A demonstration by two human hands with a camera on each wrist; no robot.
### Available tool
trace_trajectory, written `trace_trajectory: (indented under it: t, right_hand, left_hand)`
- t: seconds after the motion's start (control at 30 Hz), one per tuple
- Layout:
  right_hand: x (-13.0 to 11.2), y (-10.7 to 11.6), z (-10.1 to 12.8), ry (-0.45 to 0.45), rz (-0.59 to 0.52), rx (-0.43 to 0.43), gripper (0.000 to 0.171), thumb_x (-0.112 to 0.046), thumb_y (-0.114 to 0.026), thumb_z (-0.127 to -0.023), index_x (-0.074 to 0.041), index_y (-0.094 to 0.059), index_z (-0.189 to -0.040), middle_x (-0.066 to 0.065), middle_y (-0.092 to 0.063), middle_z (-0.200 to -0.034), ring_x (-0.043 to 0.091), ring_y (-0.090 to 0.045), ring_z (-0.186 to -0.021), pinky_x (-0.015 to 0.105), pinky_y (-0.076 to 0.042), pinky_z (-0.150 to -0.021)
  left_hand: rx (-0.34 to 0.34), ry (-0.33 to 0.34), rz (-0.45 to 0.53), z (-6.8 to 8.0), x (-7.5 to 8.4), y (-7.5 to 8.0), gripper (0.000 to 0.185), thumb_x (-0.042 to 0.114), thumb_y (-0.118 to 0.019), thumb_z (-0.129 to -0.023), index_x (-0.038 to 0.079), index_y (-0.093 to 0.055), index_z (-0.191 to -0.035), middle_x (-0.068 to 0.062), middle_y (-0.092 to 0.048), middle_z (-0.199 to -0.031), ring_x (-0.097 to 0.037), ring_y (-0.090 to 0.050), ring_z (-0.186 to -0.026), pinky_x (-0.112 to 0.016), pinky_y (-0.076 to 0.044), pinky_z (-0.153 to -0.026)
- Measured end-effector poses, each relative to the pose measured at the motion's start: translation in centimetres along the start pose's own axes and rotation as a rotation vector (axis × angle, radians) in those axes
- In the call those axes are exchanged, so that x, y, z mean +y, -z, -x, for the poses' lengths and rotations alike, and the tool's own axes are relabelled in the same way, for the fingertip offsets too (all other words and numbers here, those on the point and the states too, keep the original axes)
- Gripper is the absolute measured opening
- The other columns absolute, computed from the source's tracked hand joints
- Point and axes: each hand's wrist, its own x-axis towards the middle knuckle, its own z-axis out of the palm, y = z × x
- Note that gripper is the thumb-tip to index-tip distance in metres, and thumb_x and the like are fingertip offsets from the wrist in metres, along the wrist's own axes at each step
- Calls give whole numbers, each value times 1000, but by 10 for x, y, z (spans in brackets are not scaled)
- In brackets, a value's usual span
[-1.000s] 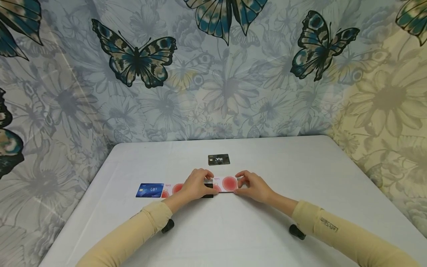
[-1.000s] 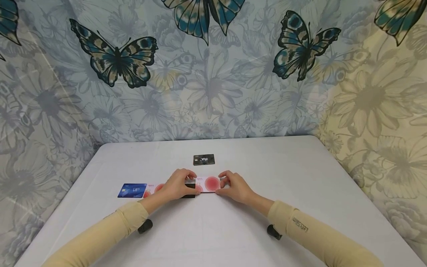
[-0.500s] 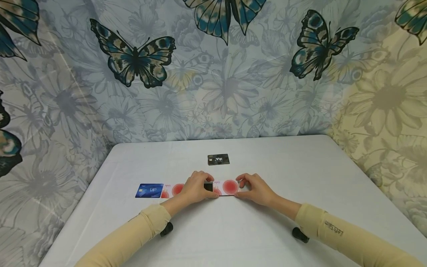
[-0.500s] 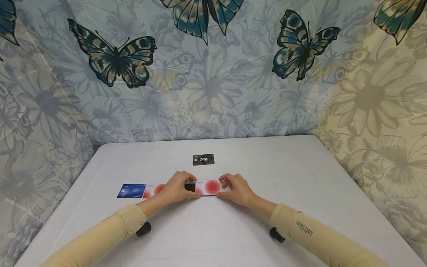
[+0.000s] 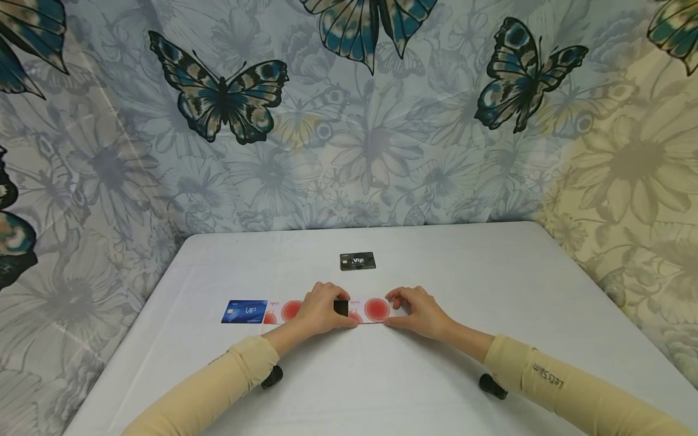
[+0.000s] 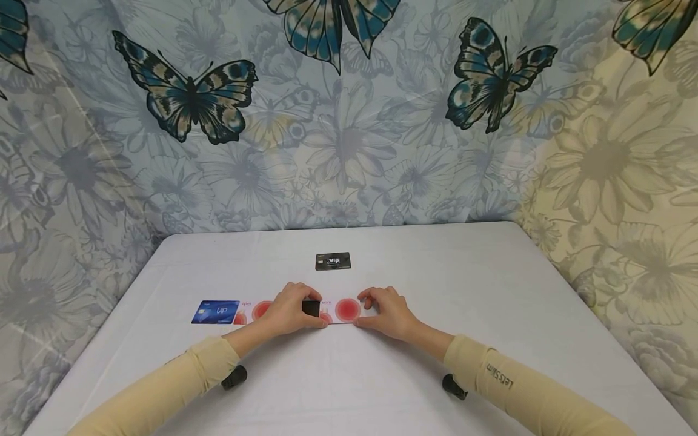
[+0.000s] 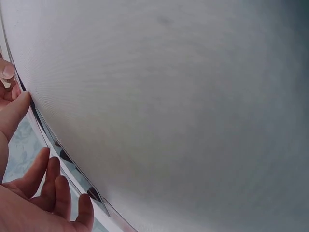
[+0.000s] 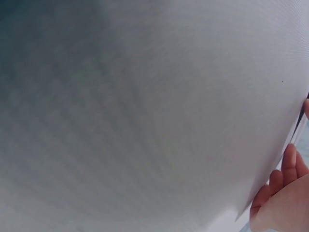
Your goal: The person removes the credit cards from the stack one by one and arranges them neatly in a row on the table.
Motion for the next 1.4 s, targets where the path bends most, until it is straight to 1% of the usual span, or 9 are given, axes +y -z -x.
trace_trajectory:
  t: [0.27, 0.6, 1.07, 1.4]
  right_hand:
    - [1, 0, 1, 1, 12, -5, 43, -26, -84, -76, -8, -65, -109, -6, -57, -84, 19, -44, -88, 38, -34, -77]
    - [1, -1, 1, -23, 24, -15, 44, -29, -84, -76, -9, -65, -110, -6, -55, -83, 19, -44, -88, 37, -35, -76]
    - [2, -1, 0, -8, 17, -9, 44, -29, -84, -77, -9, -65, -111, -7, -55, -85, 19, -44, -90, 39, -35, -79]
    - [-1, 0, 1, -9, 18, -21, 45, -27, -83, -77, -7, -64, -112, -5, -55, -85, 19, -44, -90, 39, -34, -79]
  left_hand:
    - [-14, 9, 5, 1, 1, 0, 45, 38, -86, -70, 13, -70, -103, -3, -59, -100, -22, -47, -96, -41, -39, -81]
    - [-33, 20, 20, 1, -1, -2, 46, 37, -85, -71, 13, -70, -106, -4, -60, -103, -23, -47, -99, -42, -39, -85]
    - [-11, -12, 10, 1, -1, 0, 45, 36, -85, -71, 12, -70, -106, -5, -60, -104, -24, -48, -98, -42, -40, -82]
    - [-27, -14, 4, 2, -3, -1, 46, 36, -85, -73, 12, -69, -109, -6, -60, -106, -24, -48, -99, -43, -40, -84]
